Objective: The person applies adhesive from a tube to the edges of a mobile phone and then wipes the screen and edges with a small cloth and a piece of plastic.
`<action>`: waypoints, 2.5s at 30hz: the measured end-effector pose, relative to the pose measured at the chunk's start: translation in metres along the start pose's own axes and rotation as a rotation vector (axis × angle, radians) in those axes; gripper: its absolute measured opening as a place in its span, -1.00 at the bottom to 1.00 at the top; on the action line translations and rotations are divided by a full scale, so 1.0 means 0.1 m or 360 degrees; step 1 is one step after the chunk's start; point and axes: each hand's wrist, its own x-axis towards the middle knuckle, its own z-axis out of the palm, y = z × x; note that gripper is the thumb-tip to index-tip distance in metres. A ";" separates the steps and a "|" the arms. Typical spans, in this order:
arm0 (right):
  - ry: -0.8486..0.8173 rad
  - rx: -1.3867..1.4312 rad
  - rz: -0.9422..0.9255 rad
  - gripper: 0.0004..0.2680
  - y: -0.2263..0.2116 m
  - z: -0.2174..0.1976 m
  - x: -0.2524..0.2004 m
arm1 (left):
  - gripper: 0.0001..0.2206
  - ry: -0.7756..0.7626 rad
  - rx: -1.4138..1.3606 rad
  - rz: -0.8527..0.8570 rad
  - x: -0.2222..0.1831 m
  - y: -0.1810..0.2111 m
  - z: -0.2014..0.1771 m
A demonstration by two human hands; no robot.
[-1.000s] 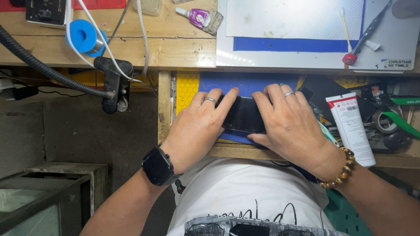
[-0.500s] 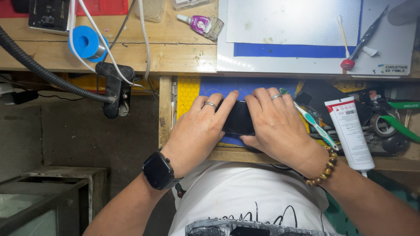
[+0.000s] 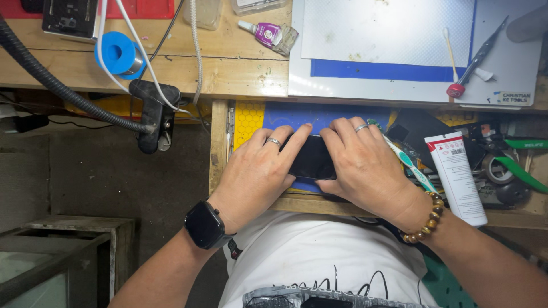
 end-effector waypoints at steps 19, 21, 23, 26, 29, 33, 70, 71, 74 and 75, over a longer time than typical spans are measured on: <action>-0.0322 0.0312 -0.0519 -0.37 0.20 -0.12 0.19 | -0.52 0.0339 -0.0016 -0.0046 -0.42 -0.37 -0.31; -0.0408 0.0397 -0.0606 -0.36 0.21 -0.13 0.25 | -0.56 0.0296 0.0000 -0.0016 -0.42 -0.38 -0.32; -0.0477 0.0431 -0.0718 -0.37 0.19 -0.14 0.31 | -0.64 0.0272 0.0043 0.0131 -0.42 -0.37 -0.36; -0.0613 0.0430 -0.0820 -0.36 0.17 -0.16 0.42 | -0.66 0.0214 0.0295 0.0410 -0.40 -0.38 -0.45; -0.0738 0.0390 -0.0898 -0.33 0.16 -0.16 0.50 | -0.65 0.0122 0.0486 0.0720 -0.36 -0.37 -0.52; -0.0825 0.0353 -0.1001 -0.31 0.12 -0.15 0.55 | -0.65 0.0012 0.0608 0.1127 -0.29 -0.32 -0.52; -0.0625 0.0301 -0.1256 -0.57 0.15 0.00 0.59 | -0.77 -0.0470 0.0400 0.1917 0.21 -0.22 0.27; -0.0606 0.0300 -0.1253 -0.57 0.16 -0.01 0.59 | -0.78 -0.0494 0.0447 0.1923 0.21 -0.20 0.25; -0.0642 0.0283 -0.1203 -0.54 0.17 -0.04 0.58 | -0.76 -0.0448 0.0559 0.1954 0.21 -0.16 0.21; -0.0669 0.0273 -0.1178 -0.52 0.18 -0.06 0.57 | -0.75 -0.0412 0.0592 0.1966 0.22 -0.15 0.19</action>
